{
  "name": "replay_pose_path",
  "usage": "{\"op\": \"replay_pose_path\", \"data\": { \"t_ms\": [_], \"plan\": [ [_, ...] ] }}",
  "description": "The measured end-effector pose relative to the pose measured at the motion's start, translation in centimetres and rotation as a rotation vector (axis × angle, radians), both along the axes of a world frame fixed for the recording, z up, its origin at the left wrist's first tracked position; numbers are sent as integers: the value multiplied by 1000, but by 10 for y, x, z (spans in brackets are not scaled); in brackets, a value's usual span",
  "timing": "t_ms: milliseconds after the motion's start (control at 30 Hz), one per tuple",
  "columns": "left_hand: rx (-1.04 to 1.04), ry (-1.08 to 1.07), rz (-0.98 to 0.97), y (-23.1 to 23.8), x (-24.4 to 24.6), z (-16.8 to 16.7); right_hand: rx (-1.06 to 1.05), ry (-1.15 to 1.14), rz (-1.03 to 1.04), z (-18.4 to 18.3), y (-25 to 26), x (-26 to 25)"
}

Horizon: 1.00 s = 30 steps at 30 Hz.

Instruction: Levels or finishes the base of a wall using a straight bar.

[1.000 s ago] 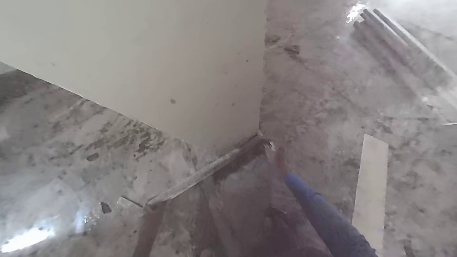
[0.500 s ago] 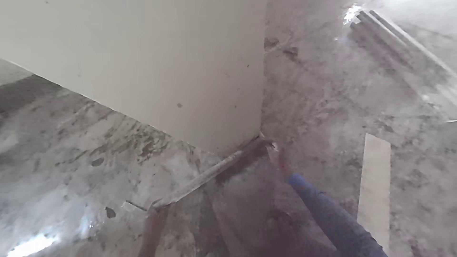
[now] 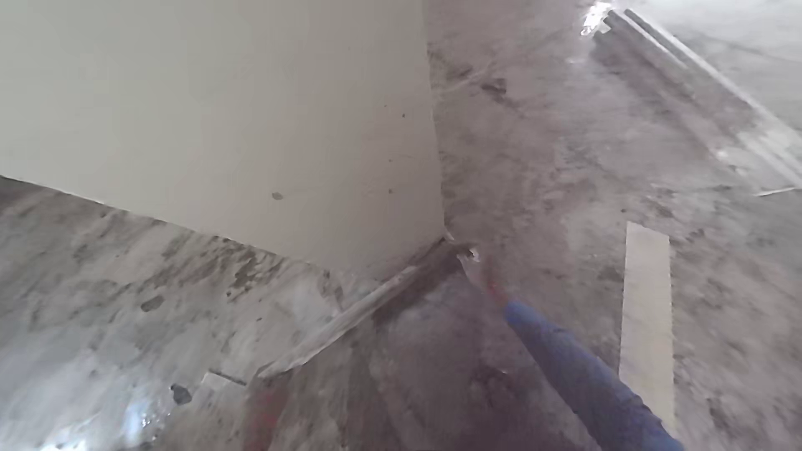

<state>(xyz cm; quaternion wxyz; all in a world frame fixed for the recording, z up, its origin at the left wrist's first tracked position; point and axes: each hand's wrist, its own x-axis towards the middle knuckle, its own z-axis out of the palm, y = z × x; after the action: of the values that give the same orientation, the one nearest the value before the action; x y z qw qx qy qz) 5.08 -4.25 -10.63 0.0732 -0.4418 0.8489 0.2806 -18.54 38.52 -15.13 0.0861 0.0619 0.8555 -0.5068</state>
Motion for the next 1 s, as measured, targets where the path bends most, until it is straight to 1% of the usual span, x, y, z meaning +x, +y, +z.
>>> {"op": "replay_pose_path", "data": {
  "t_ms": [67,167,267,333,433,533,600,667,733,867,1000],
  "plan": [
    [-1,13,-4,-7,2,-3,-20,-3,-10,-6,-2,2],
    [7,25,0,-9,1,-2,-69,114,-52,-19,-5,1],
    [-16,5,13,3,0,5,-64,9,-42,-15,-1,0],
    [-10,24,21,8,0,5,-90,33,-46,-20,1,-1],
    [-14,6,17,-3,0,1,-64,15,-2,-21,4,-3],
    [-36,13,7,-16,3,-11,-106,98,18,-28,4,-7],
    [-39,23,2,-13,1,-9,-132,156,36,-33,6,-9],
    [-29,16,-10,-3,-1,-1,-164,160,45,-30,9,-7],
    [-28,30,-19,-3,1,-2,-177,169,49,-28,10,-4],
    [-3,64,41,-2,2,-4,-209,118,-21,-19,2,3],
    [-36,16,-30,-6,1,-1,-308,105,-69,-16,-2,6]
  ]
}}
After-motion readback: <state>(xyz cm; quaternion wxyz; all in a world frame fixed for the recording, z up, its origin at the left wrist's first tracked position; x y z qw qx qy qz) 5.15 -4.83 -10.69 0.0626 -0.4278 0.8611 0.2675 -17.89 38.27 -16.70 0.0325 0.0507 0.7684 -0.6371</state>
